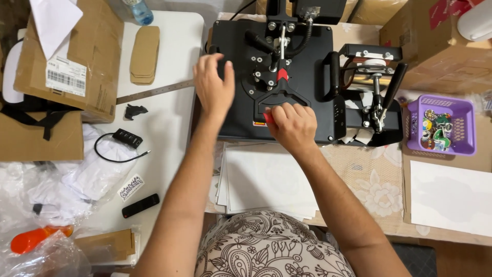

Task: Operating a heat press machine to transfer designs onto white sheets of fabric or paper.

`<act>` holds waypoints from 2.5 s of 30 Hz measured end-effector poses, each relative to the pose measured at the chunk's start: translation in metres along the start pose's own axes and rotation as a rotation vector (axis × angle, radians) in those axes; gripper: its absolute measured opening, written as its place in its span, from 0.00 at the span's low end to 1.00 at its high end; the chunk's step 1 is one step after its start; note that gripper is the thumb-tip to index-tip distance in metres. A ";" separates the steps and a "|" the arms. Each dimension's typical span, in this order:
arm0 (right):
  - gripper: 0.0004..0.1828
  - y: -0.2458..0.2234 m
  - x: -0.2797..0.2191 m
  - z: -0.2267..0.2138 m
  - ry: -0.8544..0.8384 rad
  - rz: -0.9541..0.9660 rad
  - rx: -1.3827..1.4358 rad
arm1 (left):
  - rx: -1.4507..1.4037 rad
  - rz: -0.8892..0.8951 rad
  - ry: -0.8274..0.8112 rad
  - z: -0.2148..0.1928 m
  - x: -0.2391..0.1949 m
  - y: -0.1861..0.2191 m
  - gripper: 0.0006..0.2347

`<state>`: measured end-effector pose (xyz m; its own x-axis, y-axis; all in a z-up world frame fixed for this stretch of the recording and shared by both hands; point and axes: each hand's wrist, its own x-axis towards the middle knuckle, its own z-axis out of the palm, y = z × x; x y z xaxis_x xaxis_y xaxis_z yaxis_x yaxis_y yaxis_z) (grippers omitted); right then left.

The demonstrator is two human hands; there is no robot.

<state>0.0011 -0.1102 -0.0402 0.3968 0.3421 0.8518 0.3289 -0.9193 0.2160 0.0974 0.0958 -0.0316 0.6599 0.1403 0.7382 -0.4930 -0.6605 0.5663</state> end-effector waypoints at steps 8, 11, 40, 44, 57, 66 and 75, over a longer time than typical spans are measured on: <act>0.29 -0.006 0.025 -0.033 -0.085 0.051 0.206 | 0.321 -0.456 -0.591 0.043 0.000 -0.093 0.32; 0.30 -0.008 0.025 -0.032 -0.108 0.078 0.198 | 0.307 -0.534 -0.595 0.065 0.002 -0.131 0.30; 0.24 -0.013 0.007 -0.007 0.088 0.042 0.111 | 0.406 -0.604 -0.560 0.063 0.018 -0.113 0.14; 0.19 -0.010 0.003 -0.006 0.105 -0.031 0.122 | 0.395 -0.609 -0.565 0.063 0.020 -0.116 0.13; 0.23 -0.015 0.001 -0.002 0.112 0.013 0.115 | 0.400 -0.604 -0.524 0.063 0.020 -0.114 0.13; 0.21 -0.014 -0.001 -0.003 0.112 0.018 0.128 | 0.394 -0.609 -0.554 0.061 0.019 -0.113 0.13; 0.21 -0.015 -0.001 -0.005 0.084 0.029 0.136 | 0.390 -0.602 -0.549 0.059 0.020 -0.109 0.12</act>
<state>-0.0086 -0.0974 -0.0418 0.3365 0.2933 0.8948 0.4338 -0.8917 0.1291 0.1979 0.1272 -0.1005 0.9712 0.2374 0.0220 0.1844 -0.8065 0.5617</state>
